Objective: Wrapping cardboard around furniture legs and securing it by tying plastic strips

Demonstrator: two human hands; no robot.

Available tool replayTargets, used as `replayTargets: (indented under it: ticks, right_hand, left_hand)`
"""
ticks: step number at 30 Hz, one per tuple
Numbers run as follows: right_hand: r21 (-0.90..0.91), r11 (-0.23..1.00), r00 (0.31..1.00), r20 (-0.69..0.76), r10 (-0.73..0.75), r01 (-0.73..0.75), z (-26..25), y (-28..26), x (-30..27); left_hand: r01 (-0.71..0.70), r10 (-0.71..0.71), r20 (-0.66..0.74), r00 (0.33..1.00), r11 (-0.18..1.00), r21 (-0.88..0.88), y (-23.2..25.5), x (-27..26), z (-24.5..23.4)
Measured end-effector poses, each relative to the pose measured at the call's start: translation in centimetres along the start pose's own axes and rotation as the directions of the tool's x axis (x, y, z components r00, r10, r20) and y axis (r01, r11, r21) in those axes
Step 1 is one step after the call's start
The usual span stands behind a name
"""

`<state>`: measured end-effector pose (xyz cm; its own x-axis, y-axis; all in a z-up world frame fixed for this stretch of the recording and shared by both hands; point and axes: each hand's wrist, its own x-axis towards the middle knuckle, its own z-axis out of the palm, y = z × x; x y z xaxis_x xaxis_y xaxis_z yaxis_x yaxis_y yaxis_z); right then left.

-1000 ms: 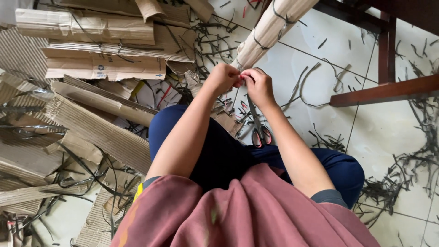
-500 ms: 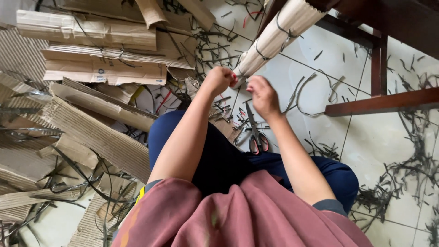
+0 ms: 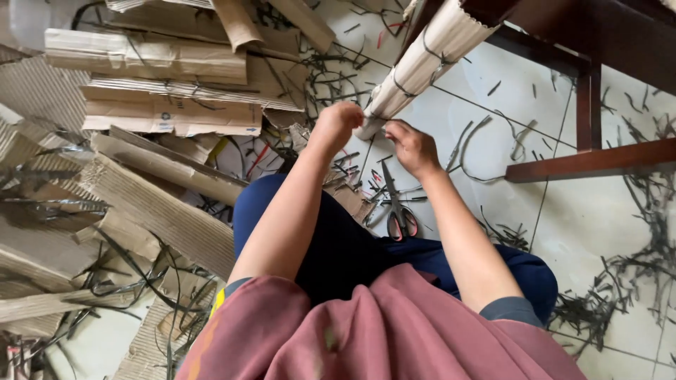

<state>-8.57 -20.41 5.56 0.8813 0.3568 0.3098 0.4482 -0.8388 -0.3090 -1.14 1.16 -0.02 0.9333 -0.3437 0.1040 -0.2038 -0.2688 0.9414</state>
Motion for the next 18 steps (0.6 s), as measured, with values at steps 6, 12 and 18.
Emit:
replayTargets:
  ticks: [6,12,18]
  right_hand:
    - [0.39,0.913,0.979,-0.107,0.177,-0.122,1.7,-0.3,-0.7]
    - [0.459,0.882,0.939,-0.246,0.243,-0.108,1.4,-2.3,-1.3]
    - [-0.097,0.982,0.841,-0.506,-0.19,0.163,1.4,-2.4,-1.2]
  left_hand:
    - [-0.661,0.658,0.083,0.748,0.75,0.007,7.0,-1.5,-2.7]
    - [-0.457,0.464,0.122,0.877,0.886,-0.082,4.4,-0.5,-0.2]
    - [-0.405,0.412,0.078,0.908,0.91,-0.086,3.8,-0.2,0.2]
